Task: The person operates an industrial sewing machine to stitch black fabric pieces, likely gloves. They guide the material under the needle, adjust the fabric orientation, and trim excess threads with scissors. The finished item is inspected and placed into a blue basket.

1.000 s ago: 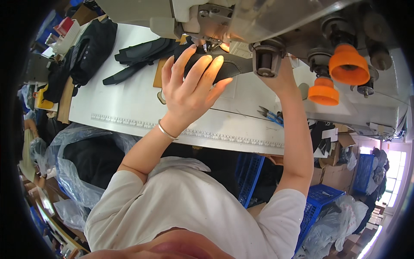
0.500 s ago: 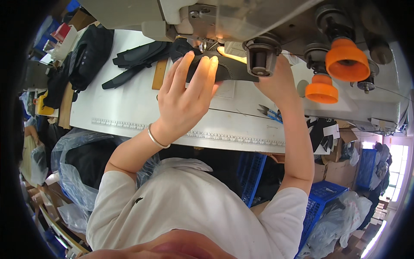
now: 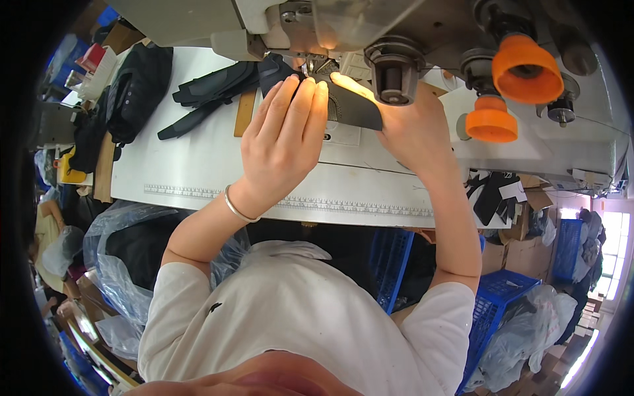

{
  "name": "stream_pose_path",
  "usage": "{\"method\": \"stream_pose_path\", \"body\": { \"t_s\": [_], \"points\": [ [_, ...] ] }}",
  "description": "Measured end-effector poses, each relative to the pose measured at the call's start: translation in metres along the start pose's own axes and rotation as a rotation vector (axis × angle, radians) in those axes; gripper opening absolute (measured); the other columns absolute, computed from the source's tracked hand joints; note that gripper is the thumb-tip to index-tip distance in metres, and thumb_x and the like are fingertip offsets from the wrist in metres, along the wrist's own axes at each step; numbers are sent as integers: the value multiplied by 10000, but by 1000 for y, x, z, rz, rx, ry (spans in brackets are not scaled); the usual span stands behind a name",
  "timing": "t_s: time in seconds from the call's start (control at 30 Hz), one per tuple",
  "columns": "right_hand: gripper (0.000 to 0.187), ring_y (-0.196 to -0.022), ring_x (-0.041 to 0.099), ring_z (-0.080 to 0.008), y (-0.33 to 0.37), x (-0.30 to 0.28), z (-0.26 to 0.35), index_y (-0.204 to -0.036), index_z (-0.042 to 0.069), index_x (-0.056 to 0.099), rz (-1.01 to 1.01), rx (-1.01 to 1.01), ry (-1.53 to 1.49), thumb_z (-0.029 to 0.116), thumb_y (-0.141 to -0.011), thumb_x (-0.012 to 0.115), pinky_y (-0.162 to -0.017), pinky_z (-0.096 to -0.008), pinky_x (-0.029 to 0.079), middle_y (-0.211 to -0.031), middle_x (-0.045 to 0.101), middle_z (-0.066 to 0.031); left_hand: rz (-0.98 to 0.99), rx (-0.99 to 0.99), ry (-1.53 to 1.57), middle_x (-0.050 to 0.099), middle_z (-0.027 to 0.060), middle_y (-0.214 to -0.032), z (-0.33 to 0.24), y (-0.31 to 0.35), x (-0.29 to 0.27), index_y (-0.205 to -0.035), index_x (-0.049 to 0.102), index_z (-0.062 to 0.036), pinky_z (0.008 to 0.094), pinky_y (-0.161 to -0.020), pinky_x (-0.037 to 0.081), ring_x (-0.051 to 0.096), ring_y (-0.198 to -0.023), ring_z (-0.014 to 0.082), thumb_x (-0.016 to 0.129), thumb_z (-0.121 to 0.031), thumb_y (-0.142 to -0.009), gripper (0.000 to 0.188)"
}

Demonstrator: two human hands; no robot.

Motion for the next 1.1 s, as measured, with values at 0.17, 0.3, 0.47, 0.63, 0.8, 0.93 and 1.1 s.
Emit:
{"method": "stream_pose_path", "body": {
  "t_s": [0.17, 0.3, 0.47, 0.63, 0.8, 0.93, 1.1],
  "points": [
    [531, -934, 628, -265, -5, -8, 16, -1267, 158, 703, 52, 58, 21, 53, -752, 779, -812, -383, 539, -1178, 672, -13, -42, 50, 87, 661, 172, -1017, 7, 3, 0, -925, 704, 62, 399, -919, 586, 661, -1030, 316, 658, -19, -765, 186],
    [607, -944, 601, -258, -9, -20, 28, -1274, 186, 705, 38, 39, 29, 18, -695, 771, -798, -369, 536, -1183, 663, -1, 89, -13, 99, 664, 121, -1088, 7, 4, -4, -1062, 720, 30, 391, -930, 587, 660, -1077, 279, 685, -8, -755, 311],
    [674, -996, 554, -266, -9, -29, 38, -1272, 208, 709, -50, 2, 62, 44, -621, 770, -798, -366, 525, -1192, 638, 11, 4, 36, 125, 665, 167, -1036, 12, 4, -3, -1018, 689, 50, 410, -945, 568, 661, -1028, 311, 652, -47, -771, 268],
    [692, -1015, 544, -281, -7, -31, 44, -1269, 195, 706, -97, -28, 7, 123, -589, 817, -879, -406, 491, -1177, 606, -6, 16, 23, 186, 672, 155, -1057, 17, 3, -3, -1033, 695, 42, 402, -939, 572, 668, -1032, 299, 661, -41, -755, 292],
    [722, -1028, 550, -291, -8, -31, 44, -1279, 170, 695, -81, -27, -75, 153, -573, 848, -915, -419, 472, -1153, 589, -42, 83, -15, 280, 684, 132, -1103, 20, 1, -5, -1087, 708, 24, 399, -929, 578, 678, -1059, 291, 673, -21, -721, 371],
    [657, -980, 615, -265, -9, -32, 45, -1283, 149, 683, -45, -7, -123, 332, -674, 848, -922, -430, 476, -1136, 635, -59, 44, 7, 287, 680, 128, -1096, 25, 2, -3, -1093, 706, 24, 410, -929, 577, 678, -1054, 298, 674, -21, -699, 397],
    [578, -875, 627, -271, -2, -19, 41, -1321, 144, 665, -50, 49, -245, 334, -794, 809, -787, -395, 507, -1042, 646, -67, 50, 70, 309, 647, 127, -1058, 32, 3, -3, -1040, 684, 34, 397, -929, 577, 650, -1052, 295, 668, -51, -741, 311]
  ]
}}
Point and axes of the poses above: each hand's wrist, its own y-axis away from the middle knuckle, its own x-axis out of the palm, z = x × y, the point moved 7 cm from there along -y, towards the middle knuckle
